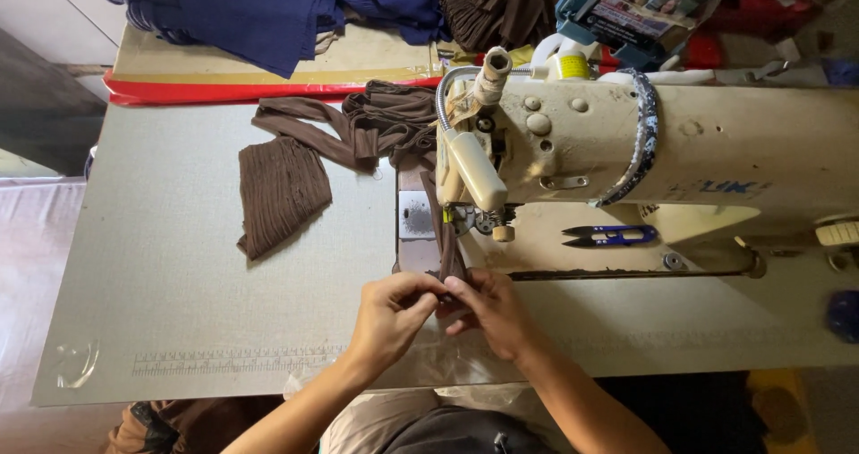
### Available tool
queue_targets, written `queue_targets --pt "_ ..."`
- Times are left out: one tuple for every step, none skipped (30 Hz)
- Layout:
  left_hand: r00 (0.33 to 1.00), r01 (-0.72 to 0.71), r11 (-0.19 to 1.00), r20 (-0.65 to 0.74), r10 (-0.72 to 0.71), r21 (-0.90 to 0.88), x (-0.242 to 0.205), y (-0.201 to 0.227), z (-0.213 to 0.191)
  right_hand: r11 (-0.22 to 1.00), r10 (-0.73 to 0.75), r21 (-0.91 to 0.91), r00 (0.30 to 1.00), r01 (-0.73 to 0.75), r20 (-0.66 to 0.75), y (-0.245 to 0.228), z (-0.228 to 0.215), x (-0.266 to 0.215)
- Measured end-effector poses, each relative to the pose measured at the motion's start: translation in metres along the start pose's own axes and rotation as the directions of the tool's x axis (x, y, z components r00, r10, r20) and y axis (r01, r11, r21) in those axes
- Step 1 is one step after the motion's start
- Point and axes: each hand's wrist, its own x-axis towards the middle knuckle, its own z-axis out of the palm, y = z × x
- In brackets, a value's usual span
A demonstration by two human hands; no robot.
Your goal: Sewing multiple strips of brown fabric using an industrial sewing machine.
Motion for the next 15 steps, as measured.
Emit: queue_targets --pt "0.996 -0.06 0.996 0.063 0.056 0.063 0.0 -0.003 -0.001 0.998 -0.049 -0.039 0.995 0.053 0.091 0.0 -0.004 -0.002" --pt "0.996 -0.059 0.996 0.064 0.055 0.062 0.0 0.001 0.0 0.998 -0.048 -0.038 0.995 0.052 0.09 0.002 -0.006 -0.002" --pt "0.994 -0.099 0.994 0.055 0.096 0.051 -0.001 0.004 0.001 0.997 -0.066 -0.03 0.995 0.069 0.076 0.004 -0.007 -0.002" --pt "0.989 -0.14 0.989 0.045 0.138 0.04 -0.002 0.008 0.001 0.996 -0.084 -0.022 0.995 0.085 0.062 0.007 -0.009 -0.002" --pt "0.99 -0.135 0.99 0.044 0.134 0.041 -0.003 0.007 0.003 0.996 -0.08 -0.021 0.995 0.081 0.063 0.009 -0.01 -0.002" --pt "0.993 -0.115 0.993 0.01 0.114 0.016 -0.004 0.006 0.005 0.995 -0.101 0.018 0.995 0.1 0.026 0.011 -0.01 -0.002" --pt "0.995 -0.097 0.995 -0.025 0.096 -0.011 -0.004 0.006 0.006 0.991 -0.121 0.054 0.993 0.122 -0.01 0.013 -0.011 -0.001" --pt "0.995 -0.095 0.995 -0.028 0.094 -0.01 -0.005 0.004 0.008 0.991 -0.119 0.054 0.993 0.119 -0.007 0.012 -0.011 -0.001" --pt "0.99 -0.123 0.992 -0.067 0.122 -0.005 -0.006 0.003 0.009 0.993 -0.109 0.049 0.994 0.11 -0.023 0.01 -0.011 -0.001" --pt "0.983 -0.151 0.989 -0.106 0.15 0.001 -0.007 0.002 0.011 0.994 -0.099 0.043 0.994 0.101 -0.038 0.009 -0.011 -0.001" --pt "0.983 -0.149 0.989 -0.11 0.149 0.002 -0.008 0.001 0.012 0.994 -0.097 0.042 0.995 0.098 -0.034 0.008 -0.01 -0.002" --pt "0.974 -0.191 0.982 -0.126 0.189 -0.008 -0.008 0.0 0.013 0.993 -0.113 0.027 0.993 0.113 -0.026 0.007 -0.009 -0.002" --pt "0.964 -0.232 0.973 -0.141 0.228 -0.016 -0.009 -0.001 0.014 0.992 -0.128 0.012 0.992 0.128 -0.018 0.007 -0.009 -0.003" --pt "0.964 -0.23 0.973 -0.144 0.225 -0.015 -0.009 -0.001 0.015 0.992 -0.125 0.012 0.992 0.125 -0.014 0.003 -0.006 -0.005" --pt "0.95 -0.266 0.963 -0.159 0.269 0.042 -0.009 -0.001 0.015 0.99 -0.135 -0.045 0.991 0.134 -0.019 0.0 -0.004 -0.008"
